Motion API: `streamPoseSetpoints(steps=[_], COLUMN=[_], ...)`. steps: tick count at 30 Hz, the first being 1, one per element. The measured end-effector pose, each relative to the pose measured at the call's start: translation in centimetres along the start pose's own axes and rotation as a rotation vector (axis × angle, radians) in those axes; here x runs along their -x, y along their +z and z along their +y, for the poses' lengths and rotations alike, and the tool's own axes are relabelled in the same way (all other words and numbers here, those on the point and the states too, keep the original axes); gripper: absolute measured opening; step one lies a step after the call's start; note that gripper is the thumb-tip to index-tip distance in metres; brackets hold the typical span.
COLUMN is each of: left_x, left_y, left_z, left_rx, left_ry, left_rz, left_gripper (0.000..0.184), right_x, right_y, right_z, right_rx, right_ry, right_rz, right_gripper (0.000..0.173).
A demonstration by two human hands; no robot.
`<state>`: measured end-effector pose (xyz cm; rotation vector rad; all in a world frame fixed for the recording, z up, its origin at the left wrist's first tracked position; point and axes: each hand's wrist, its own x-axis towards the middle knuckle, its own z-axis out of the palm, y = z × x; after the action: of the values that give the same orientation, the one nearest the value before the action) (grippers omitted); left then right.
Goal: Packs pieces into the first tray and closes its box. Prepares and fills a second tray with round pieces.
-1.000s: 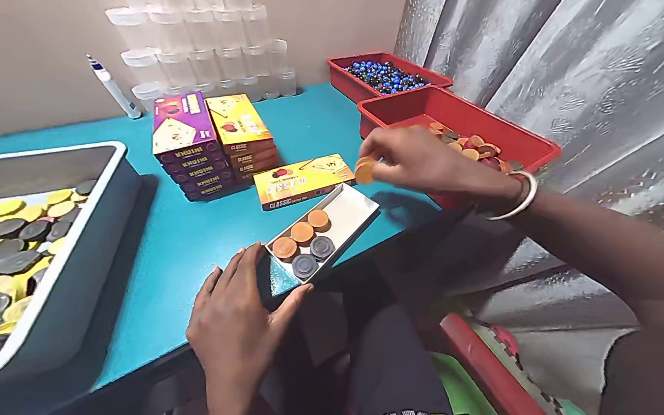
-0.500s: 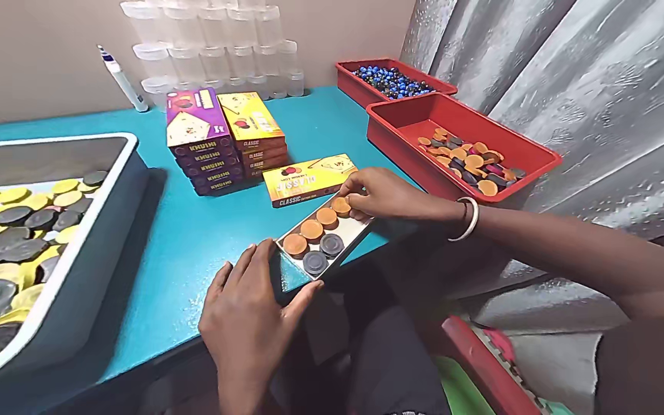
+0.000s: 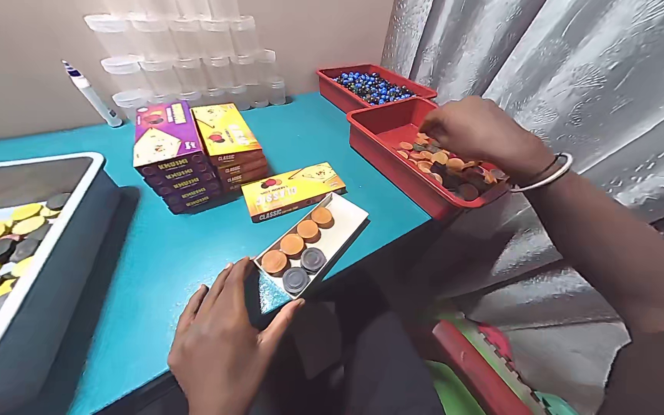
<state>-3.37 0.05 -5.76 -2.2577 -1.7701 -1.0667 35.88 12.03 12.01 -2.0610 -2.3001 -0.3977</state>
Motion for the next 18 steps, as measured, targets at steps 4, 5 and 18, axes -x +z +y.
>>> streamPoseSetpoints(steps=[4,5,18], left_x=[0.0,-0.1,0.0], left_y=[-0.2,-0.2,0.2], left_z=[-0.1,-0.1,0.0], left_rx=[0.011,0.011,-0.002], left_ry=[0.004,0.005,0.01], left_rz=[-0.033,-0.035,0.026], left_gripper=[0.095,0.095,0.092], right_x=[-0.4,-0.3,3.0], right_y=[3.0,3.5,3.8], right_z=[7.2,7.8,-9.9], right_rx=[0.05,0.054,-0.33], right_ry=[0.188,0.197,-0.522], right_rz=[-0.368,-0.386,0.318], right_gripper=[0.016,0.015,0.014])
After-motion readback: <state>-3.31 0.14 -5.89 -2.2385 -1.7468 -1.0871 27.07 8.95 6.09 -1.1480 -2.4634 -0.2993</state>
